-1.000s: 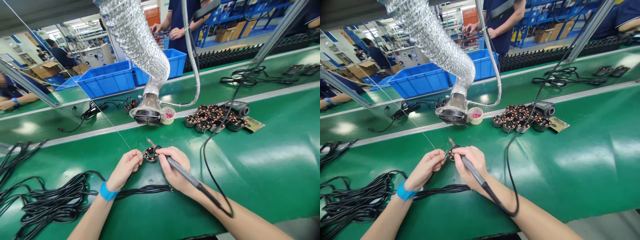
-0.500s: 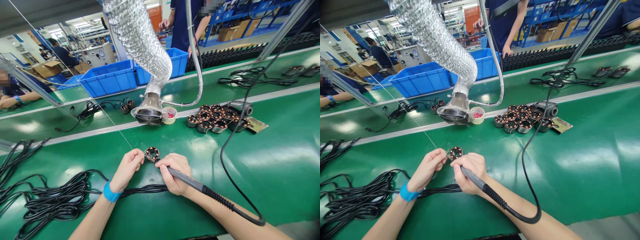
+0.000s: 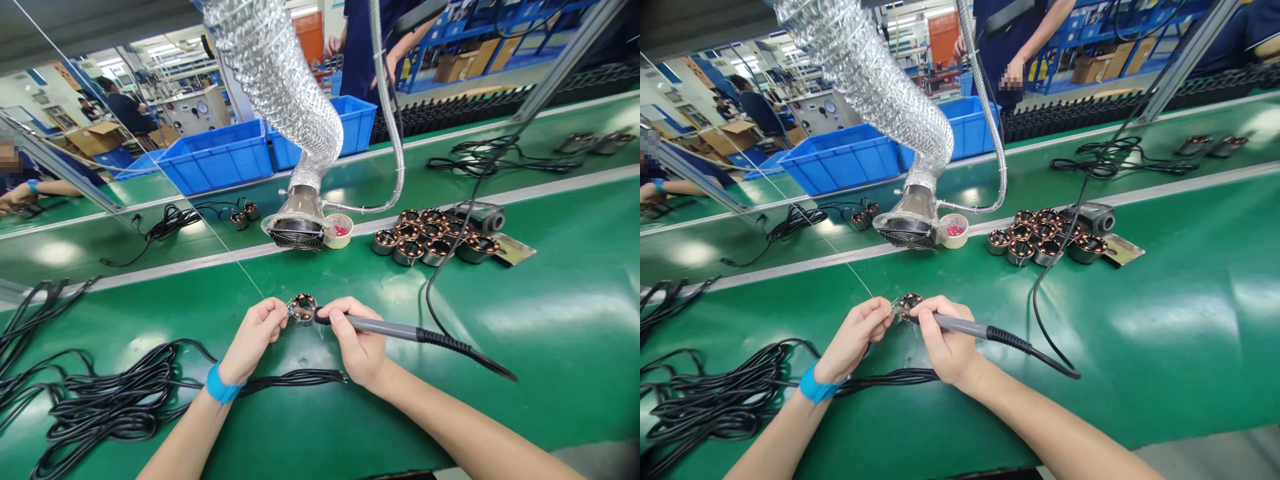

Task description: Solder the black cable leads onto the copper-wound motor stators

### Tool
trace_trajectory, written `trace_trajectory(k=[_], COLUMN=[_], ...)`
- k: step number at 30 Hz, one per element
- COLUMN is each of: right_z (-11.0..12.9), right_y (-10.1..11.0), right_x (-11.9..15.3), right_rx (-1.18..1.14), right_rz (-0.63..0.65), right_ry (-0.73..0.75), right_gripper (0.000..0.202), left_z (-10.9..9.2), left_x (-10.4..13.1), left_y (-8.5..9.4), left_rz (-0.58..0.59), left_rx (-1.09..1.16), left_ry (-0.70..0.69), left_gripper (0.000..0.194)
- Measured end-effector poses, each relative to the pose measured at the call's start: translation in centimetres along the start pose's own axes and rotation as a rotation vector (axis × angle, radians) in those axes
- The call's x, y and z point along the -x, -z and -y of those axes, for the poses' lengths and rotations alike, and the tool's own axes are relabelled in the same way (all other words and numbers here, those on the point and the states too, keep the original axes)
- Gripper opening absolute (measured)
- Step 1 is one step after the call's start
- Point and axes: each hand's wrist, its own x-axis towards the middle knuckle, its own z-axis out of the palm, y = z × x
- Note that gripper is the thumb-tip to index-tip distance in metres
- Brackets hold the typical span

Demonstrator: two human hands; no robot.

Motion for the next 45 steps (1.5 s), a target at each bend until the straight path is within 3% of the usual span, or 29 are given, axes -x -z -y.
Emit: trace_trajectory(k=[5,21,30,36,40,45], right_z=[-0.1,0.6,-1.7,-2.4,-2.6,-2.0], right_y=[0.2,0.2,-0.7,-0.9,-0.1,1.5], right_x=[0.0,-0.5,-0.4,-0.7,-1.2,-1.5], right_rx=[-0.024,0.098,0.372,0.404,0.38,0.283], right_rz=[-0.03,-0.045,0.195,0.453,0.597,0.659], right_ry=[-0.035,0.072,0.26,0.193,0.149,0.1], right_gripper=[0.018,0.02,0.027,0.054,0.052,0.051], left_z=[-0.1,0.0,-0.1,0.3,-0.5,-1.5], left_x=[0.0,0.0,-0.1,0.3,0.4,0.3], left_y=[0.0,0.0,-0.1,0.2,1.2,2.6], left_rz=[-0.007,-0.002,-0.009,-0.039,-0.021,-0.075], left_rx=[-0.009,0.008,0.009,-0.092,-0.17,-0.247], left_ry=[-0.003,0.004,0.009,0.04,0.122,0.215], left_gripper=[0.03,0.031,0.03,0.036,0.042,0.054])
